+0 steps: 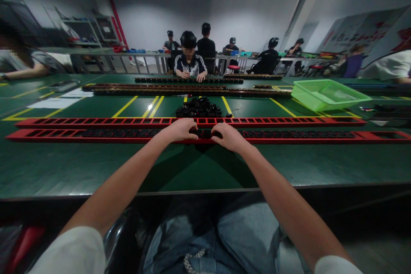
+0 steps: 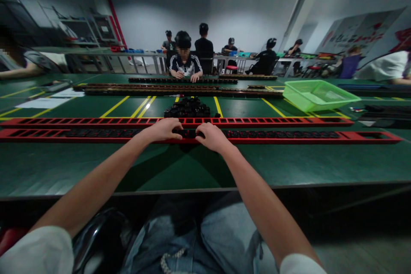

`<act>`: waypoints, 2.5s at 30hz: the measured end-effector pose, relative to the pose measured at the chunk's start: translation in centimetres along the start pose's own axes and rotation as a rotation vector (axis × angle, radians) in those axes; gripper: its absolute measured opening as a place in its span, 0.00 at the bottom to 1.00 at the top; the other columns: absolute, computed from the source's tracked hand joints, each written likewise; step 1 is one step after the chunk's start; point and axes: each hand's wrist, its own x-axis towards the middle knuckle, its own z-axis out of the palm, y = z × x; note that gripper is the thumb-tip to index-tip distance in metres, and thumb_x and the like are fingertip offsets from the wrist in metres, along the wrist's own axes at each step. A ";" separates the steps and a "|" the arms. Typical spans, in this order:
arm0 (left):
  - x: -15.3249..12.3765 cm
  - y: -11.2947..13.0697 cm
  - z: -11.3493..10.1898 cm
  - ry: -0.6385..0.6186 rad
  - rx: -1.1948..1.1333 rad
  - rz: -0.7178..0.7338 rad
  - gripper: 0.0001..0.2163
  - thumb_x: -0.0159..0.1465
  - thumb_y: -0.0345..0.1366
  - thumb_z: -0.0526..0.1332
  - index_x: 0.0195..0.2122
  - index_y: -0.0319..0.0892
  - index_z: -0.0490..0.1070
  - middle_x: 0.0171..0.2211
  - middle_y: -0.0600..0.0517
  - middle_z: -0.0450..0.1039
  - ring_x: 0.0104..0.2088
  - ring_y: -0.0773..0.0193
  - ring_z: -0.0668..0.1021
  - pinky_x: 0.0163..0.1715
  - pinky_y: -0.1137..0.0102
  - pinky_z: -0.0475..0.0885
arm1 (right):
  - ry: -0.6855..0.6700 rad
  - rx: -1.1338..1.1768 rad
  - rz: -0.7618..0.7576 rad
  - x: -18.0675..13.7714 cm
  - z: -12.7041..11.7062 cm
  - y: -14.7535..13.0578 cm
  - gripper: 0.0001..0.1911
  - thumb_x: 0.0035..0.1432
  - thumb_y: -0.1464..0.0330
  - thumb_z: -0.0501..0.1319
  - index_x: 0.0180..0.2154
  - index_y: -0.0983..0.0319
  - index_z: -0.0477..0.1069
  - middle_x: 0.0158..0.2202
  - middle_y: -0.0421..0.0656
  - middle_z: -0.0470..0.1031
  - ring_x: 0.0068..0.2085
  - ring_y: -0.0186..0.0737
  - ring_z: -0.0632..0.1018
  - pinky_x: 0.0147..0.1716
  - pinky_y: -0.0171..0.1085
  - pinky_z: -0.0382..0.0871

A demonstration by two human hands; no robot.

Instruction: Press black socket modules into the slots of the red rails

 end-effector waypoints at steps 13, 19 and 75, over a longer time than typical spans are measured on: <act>-0.1 -0.1 1.4 0.101 -0.040 0.091 0.17 0.66 0.47 0.63 0.47 0.39 0.77 0.46 0.44 0.74 0.47 0.55 0.75 0.49 0.63 0.70 | 0.022 0.021 -0.002 0.0 0.0 0.0 0.06 0.61 0.71 0.66 0.42 0.62 0.76 0.44 0.47 0.78 0.47 0.45 0.75 0.51 0.45 0.70; 0.2 0.8 2.3 0.126 -0.022 0.113 0.18 0.69 0.45 0.60 0.53 0.40 0.75 0.50 0.43 0.73 0.53 0.53 0.73 0.55 0.60 0.69 | 0.006 0.020 0.011 0.0 -0.1 -0.3 0.07 0.62 0.71 0.65 0.43 0.62 0.76 0.44 0.47 0.78 0.48 0.46 0.75 0.52 0.45 0.69; 0.2 1.2 2.3 0.154 -0.093 0.145 0.16 0.68 0.40 0.61 0.56 0.41 0.71 0.51 0.44 0.76 0.54 0.54 0.75 0.56 0.59 0.69 | -0.007 0.032 0.022 -0.1 -0.4 -0.2 0.07 0.61 0.71 0.65 0.43 0.62 0.76 0.45 0.47 0.78 0.49 0.46 0.76 0.53 0.45 0.70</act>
